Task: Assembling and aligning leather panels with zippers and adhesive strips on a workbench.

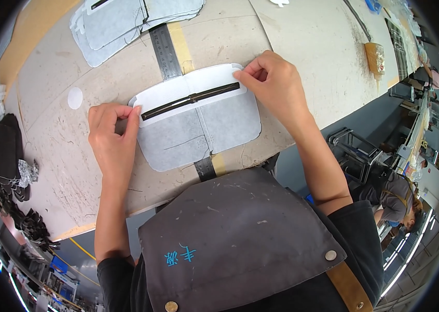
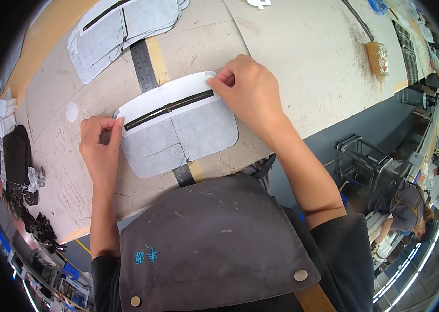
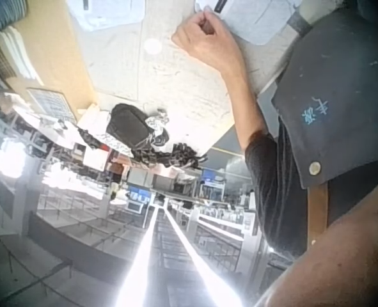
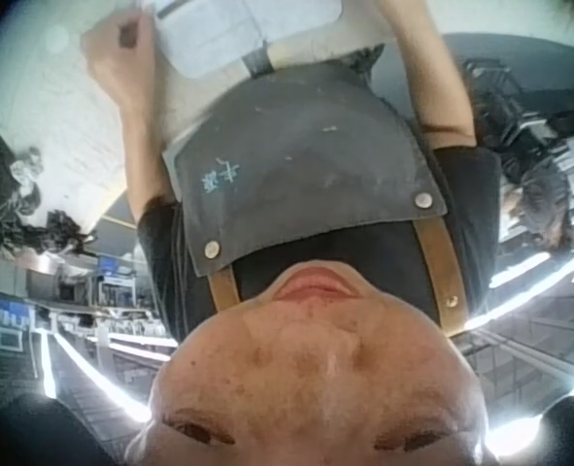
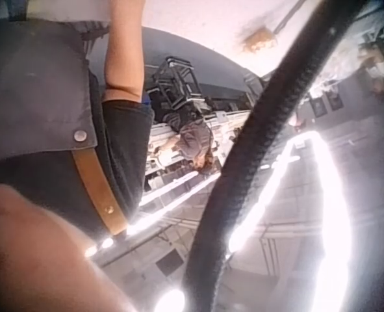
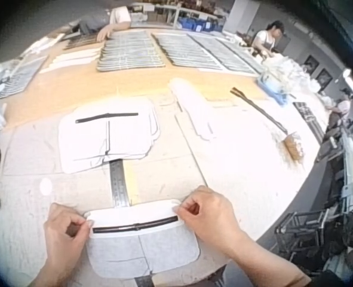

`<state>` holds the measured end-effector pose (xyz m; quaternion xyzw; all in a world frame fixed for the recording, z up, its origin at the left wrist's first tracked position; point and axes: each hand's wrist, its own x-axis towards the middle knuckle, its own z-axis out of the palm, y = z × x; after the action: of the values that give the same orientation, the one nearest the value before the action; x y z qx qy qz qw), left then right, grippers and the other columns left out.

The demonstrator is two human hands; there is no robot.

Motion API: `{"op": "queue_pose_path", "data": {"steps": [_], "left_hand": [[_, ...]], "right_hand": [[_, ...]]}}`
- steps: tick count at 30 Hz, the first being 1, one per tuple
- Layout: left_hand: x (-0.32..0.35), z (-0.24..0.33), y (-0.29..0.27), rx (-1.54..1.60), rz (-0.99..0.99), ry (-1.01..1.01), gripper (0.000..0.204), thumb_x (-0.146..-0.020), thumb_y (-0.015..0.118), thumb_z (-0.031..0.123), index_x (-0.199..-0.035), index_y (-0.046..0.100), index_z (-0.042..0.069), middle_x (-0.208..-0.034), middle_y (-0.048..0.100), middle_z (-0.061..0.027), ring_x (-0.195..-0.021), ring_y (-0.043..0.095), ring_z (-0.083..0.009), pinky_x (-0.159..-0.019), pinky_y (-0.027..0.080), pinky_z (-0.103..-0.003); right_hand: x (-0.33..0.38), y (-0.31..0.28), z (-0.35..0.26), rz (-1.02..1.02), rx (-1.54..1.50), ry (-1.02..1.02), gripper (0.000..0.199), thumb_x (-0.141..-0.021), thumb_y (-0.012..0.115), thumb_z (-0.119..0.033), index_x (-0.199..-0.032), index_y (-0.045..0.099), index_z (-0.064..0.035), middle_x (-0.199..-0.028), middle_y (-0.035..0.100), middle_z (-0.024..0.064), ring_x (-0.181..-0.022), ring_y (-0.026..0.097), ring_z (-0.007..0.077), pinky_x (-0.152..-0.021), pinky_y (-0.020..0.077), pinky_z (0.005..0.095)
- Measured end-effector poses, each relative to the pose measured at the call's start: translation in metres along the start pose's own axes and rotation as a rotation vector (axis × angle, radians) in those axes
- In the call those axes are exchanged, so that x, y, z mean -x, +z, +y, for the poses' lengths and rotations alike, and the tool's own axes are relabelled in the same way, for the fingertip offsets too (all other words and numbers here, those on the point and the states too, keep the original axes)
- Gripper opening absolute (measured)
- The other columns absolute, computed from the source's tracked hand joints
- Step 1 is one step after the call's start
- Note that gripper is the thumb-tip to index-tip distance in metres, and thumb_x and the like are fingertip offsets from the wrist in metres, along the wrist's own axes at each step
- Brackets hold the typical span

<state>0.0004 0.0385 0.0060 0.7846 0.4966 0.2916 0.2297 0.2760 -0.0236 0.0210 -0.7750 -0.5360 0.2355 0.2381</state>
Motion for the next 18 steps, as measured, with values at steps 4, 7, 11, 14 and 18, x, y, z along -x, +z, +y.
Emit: {"op": "queue_pose_path", "data": {"steps": [4, 7, 11, 14, 18], "left_hand": [[0.001, -0.002, 0.001, 0.002, 0.005, 0.006, 0.013, -0.077, 0.078, 0.001, -0.076, 0.064, 0.000, -0.080, 0.063, -0.0073, -0.080, 0.055, -0.0220, -0.068, 0.046, -0.032], [0.001, -0.003, 0.001, 0.007, 0.007, 0.006, 0.013, -0.077, 0.078, 0.001, -0.076, 0.065, 0.000, -0.080, 0.063, -0.0073, -0.080, 0.055, -0.0223, -0.068, 0.046, -0.032], [0.001, -0.001, 0.002, 0.008, 0.015, 0.019, 0.013, -0.076, 0.077, 0.000, -0.076, 0.065, 0.000, -0.080, 0.062, -0.0073, -0.080, 0.055, -0.0225, -0.068, 0.046, -0.033], [0.001, -0.001, 0.001, 0.001, 0.008, 0.019, 0.013, -0.076, 0.077, 0.000, -0.076, 0.064, 0.000, -0.080, 0.062, -0.0072, -0.080, 0.055, -0.0225, -0.068, 0.046, -0.033], [0.001, -0.001, 0.001, -0.007, -0.001, 0.008, 0.013, -0.076, 0.078, 0.001, -0.076, 0.064, 0.001, -0.080, 0.062, -0.0070, -0.080, 0.055, -0.0225, -0.067, 0.046, -0.033]], "right_hand": [[0.003, -0.001, -0.007, 0.048, 0.041, 0.041, 0.019, -0.080, 0.077, -0.013, -0.076, 0.062, -0.0027, -0.084, 0.064, 0.0076, -0.069, 0.063, 0.0194, -0.062, 0.0511, 0.0300], [0.010, 0.003, 0.000, 0.155, -0.076, 0.005, 0.013, -0.080, 0.076, -0.005, -0.080, 0.063, -0.0011, -0.090, 0.064, 0.0080, -0.072, 0.062, 0.0170, -0.063, 0.0513, 0.0279], [0.030, 0.001, 0.021, 0.217, -0.010, -0.444, 0.014, -0.081, 0.067, 0.008, -0.093, 0.068, 0.0019, -0.102, 0.066, 0.0109, -0.081, 0.064, 0.0207, -0.069, 0.0536, 0.0290], [0.034, 0.001, 0.025, 0.184, 0.096, -0.597, 0.031, -0.076, 0.064, 0.013, -0.104, 0.069, 0.0021, -0.113, 0.066, 0.0109, -0.088, 0.063, 0.0263, -0.075, 0.0538, 0.0317], [0.037, 0.004, 0.024, 0.151, 0.160, -0.622, 0.040, -0.069, 0.063, 0.013, -0.107, 0.069, 0.0029, -0.118, 0.066, 0.0091, -0.094, 0.061, 0.0271, -0.080, 0.0527, 0.0345]]}}
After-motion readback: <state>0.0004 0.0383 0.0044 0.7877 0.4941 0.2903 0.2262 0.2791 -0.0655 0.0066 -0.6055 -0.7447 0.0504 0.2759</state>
